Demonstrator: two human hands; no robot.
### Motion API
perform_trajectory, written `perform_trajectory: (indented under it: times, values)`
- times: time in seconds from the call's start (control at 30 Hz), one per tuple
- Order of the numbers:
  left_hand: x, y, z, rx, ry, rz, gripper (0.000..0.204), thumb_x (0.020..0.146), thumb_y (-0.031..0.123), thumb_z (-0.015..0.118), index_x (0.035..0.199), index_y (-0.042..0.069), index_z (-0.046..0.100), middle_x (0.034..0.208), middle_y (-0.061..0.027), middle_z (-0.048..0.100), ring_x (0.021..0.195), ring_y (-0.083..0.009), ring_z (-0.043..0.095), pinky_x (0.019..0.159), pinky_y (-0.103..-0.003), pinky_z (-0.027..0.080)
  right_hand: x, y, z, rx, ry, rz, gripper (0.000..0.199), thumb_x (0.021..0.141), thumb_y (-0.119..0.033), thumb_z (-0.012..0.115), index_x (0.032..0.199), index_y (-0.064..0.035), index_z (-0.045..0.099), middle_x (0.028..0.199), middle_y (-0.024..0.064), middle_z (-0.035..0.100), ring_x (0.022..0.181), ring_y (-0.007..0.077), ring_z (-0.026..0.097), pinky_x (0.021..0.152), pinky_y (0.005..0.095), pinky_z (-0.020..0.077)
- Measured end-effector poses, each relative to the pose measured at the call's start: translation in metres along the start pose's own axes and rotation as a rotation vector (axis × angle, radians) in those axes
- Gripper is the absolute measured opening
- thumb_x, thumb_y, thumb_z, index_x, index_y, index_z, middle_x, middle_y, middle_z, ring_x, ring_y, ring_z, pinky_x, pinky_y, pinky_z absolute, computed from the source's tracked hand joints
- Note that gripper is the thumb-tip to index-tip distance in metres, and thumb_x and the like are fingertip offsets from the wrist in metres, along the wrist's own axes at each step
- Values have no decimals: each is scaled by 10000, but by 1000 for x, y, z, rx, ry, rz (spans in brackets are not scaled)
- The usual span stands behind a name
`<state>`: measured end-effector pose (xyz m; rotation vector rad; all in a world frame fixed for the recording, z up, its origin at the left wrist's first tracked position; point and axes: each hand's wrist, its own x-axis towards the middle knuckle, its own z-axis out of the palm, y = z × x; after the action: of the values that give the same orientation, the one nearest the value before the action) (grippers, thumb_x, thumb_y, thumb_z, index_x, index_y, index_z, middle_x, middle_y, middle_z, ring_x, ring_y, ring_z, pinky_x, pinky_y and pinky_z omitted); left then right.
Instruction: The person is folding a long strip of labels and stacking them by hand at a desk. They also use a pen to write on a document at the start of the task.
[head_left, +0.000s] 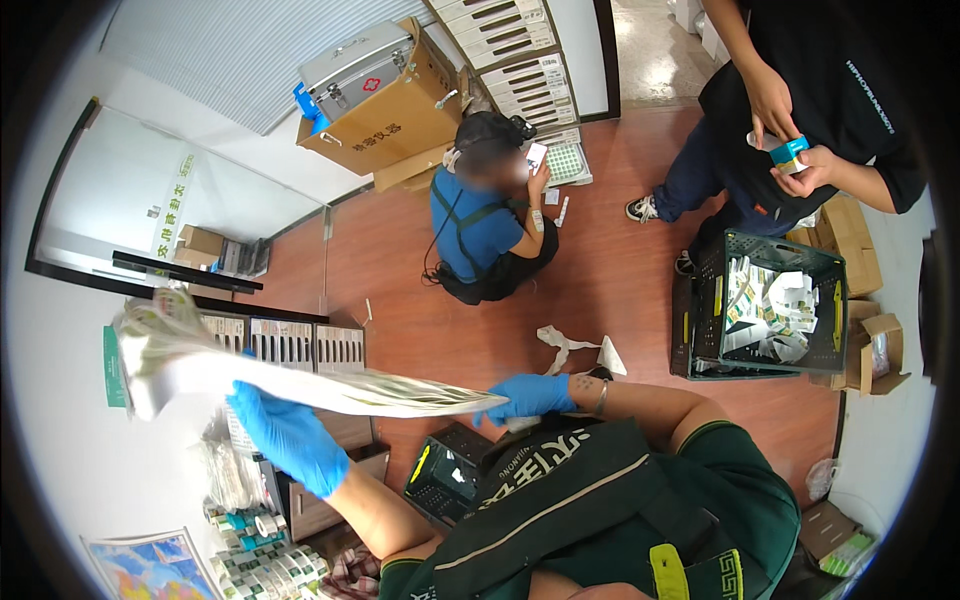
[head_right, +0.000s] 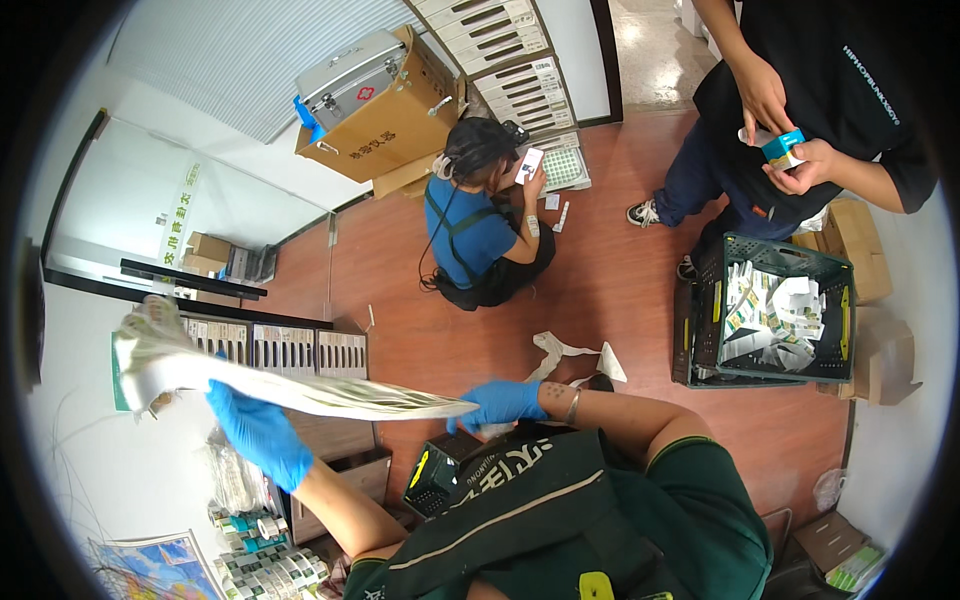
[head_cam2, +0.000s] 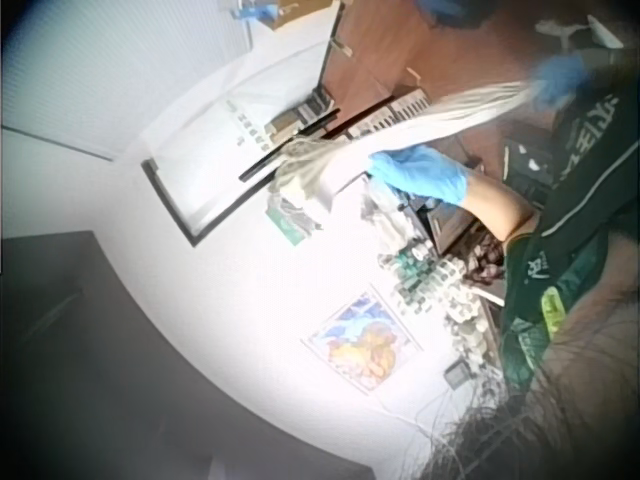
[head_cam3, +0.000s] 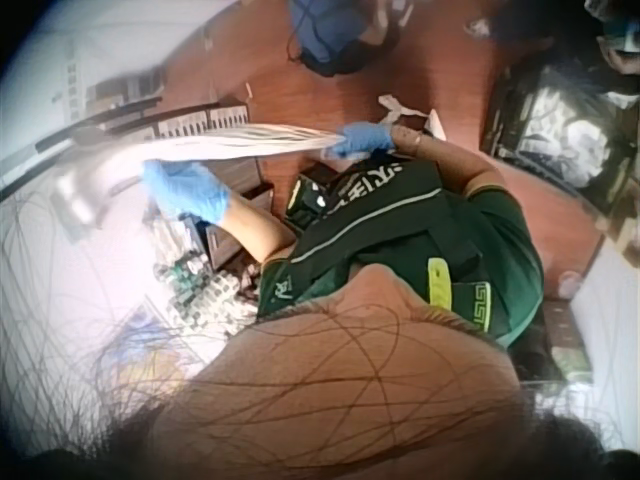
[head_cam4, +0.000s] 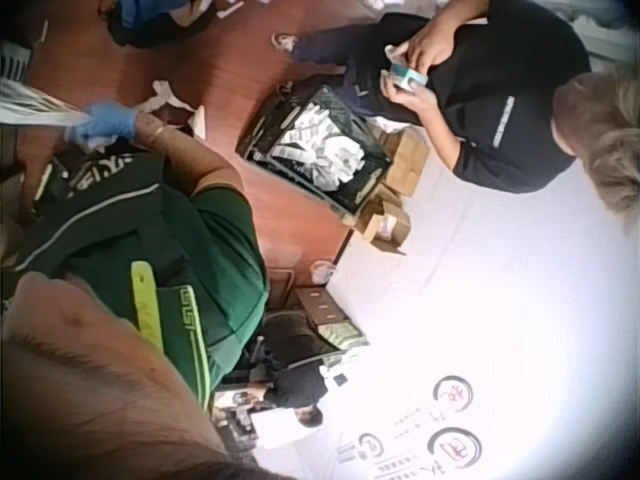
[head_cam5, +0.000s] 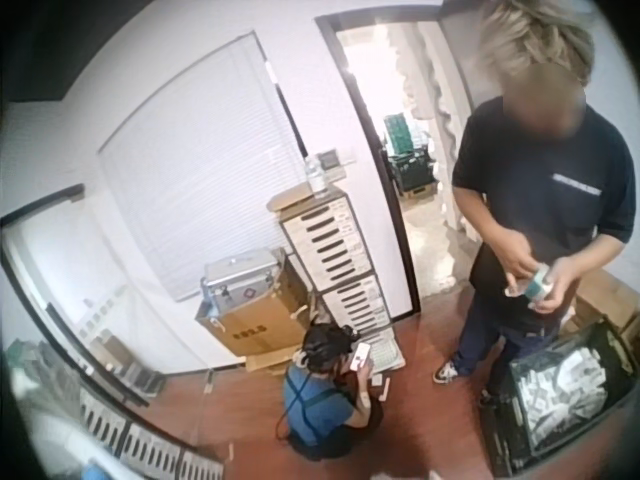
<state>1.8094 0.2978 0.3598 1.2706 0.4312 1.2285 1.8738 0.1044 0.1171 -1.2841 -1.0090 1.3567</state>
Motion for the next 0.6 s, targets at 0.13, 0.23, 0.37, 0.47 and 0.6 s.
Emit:
perform_trajectory:
  times: [0.13, 0.23, 0.37, 0.47, 0.6]
  values:
    - [55, -72, -80, 335, -109, -120, 562, 941, 247, 551, 1399, -27, 375, 1395, -169, 436, 1247, -243, 436, 1083, -376, 302, -32, -54, -11, -85, -287, 166, 327, 891, -292, 521, 1112, -96, 662, 846, 27, 615, 730, 119, 560, 692, 290, 453]
    - [2, -90, -62, 551, -50, 44, 667, 950, 237, 537, 1487, 24, 205, 1562, -155, 165, 1419, -280, 229, 1154, -410, 210, -20, -33, -20, -113, -389, 177, 345, 880, -306, 536, 1124, -93, 655, 864, 54, 627, 782, 155, 578, 722, 304, 464]
    - [-90, -94, -37, 480, -1120, -468, 496, 929, 177, 540, 1381, 12, 419, 1338, -155, 509, 1183, -227, 503, 996, -354, 388, -8, -41, -14, -206, -526, 301, 317, 822, -313, 620, 1027, -75, 664, 853, 73, 652, 784, 171, 586, 756, 325, 470]
    - [-106, -111, -44, 593, -1697, -599, 562, 909, 315, 549, 1390, 56, 420, 1270, -210, 560, 1142, -309, 557, 961, -375, 425, -9, -28, -8, -191, -314, -9, 334, 805, -289, 674, 1051, -63, 649, 848, 66, 648, 804, 165, 584, 767, 319, 473]
    - [-92, -101, -32, 752, -1818, -504, 495, 853, 382, 584, 1260, 103, 545, 1064, -212, 640, 986, -375, 600, 863, -400, 469, -9, -20, -15, 119, -491, 257, 371, 795, -226, 723, 1114, -69, 617, 983, 70, 632, 828, 166, 596, 742, 308, 495]
